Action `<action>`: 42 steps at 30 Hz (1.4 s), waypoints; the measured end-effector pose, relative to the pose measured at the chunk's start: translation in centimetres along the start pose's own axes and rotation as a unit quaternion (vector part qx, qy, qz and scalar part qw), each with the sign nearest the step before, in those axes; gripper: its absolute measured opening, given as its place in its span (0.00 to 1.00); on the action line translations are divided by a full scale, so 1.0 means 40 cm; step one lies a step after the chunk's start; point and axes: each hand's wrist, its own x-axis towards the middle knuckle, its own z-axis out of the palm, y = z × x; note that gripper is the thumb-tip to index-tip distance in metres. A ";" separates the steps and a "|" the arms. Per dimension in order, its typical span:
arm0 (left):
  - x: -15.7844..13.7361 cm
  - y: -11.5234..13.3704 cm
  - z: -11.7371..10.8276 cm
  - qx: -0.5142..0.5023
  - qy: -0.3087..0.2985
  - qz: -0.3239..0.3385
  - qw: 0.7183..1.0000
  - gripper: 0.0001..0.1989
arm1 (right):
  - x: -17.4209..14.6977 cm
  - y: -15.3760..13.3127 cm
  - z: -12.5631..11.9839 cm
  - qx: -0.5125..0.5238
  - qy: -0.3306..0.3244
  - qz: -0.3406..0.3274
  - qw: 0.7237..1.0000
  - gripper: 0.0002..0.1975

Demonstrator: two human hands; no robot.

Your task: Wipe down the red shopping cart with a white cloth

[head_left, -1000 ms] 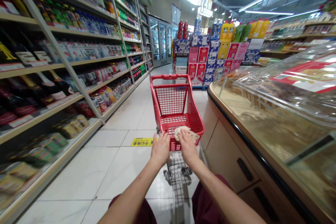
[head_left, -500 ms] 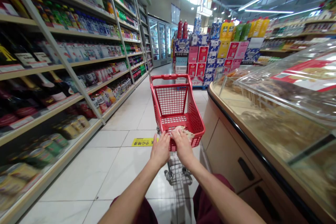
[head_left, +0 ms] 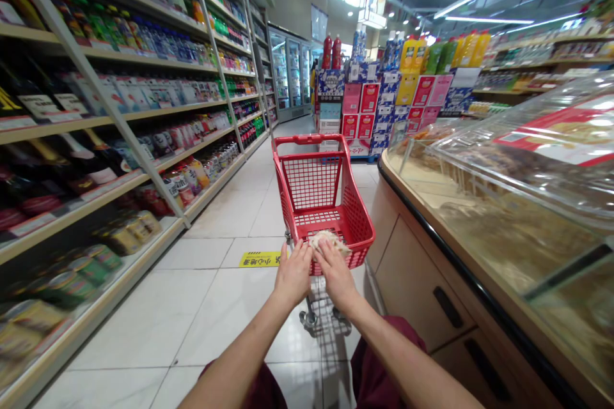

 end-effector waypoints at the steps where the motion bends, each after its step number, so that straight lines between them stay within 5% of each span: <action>1: 0.000 -0.003 0.001 -0.001 0.003 0.003 1.000 0.27 | -0.001 0.017 -0.013 -0.003 -0.002 0.004 1.000 0.22; 5: 0.001 -0.011 0.014 0.006 0.013 -0.002 1.000 0.27 | -0.018 0.126 -0.084 -0.051 0.026 0.137 0.989 0.22; 7: 0.003 -0.010 0.022 0.009 0.017 -0.007 1.000 0.27 | -0.020 0.122 -0.080 -0.061 0.024 0.173 0.983 0.22; 13: -0.010 -0.010 0.027 0.006 0.022 -0.007 1.000 0.26 | 0.001 0.009 -0.013 0.000 -0.012 0.007 1.000 0.20; 19: 0.011 -0.043 -0.006 0.027 0.044 0.035 0.998 0.18 | -0.039 0.154 -0.106 -0.026 0.035 0.153 0.987 0.22; 26: 0.081 -0.105 -0.029 0.087 0.017 0.103 0.991 0.11 | -0.039 0.151 -0.080 -0.009 0.041 0.150 0.988 0.25; 30: 0.075 -0.061 -0.019 0.071 0.028 0.098 0.992 0.13 | -0.029 0.203 -0.086 -0.012 0.033 0.157 0.987 0.23; 37: 0.056 0.113 0.015 0.047 0.043 0.107 0.992 0.12 | 0.003 0.325 -0.158 -0.021 -0.025 0.173 0.984 0.23; 42: 0.057 0.070 0.003 0.021 0.087 0.094 0.991 0.17 | -0.009 0.275 -0.185 -0.001 -0.046 0.147 0.988 0.23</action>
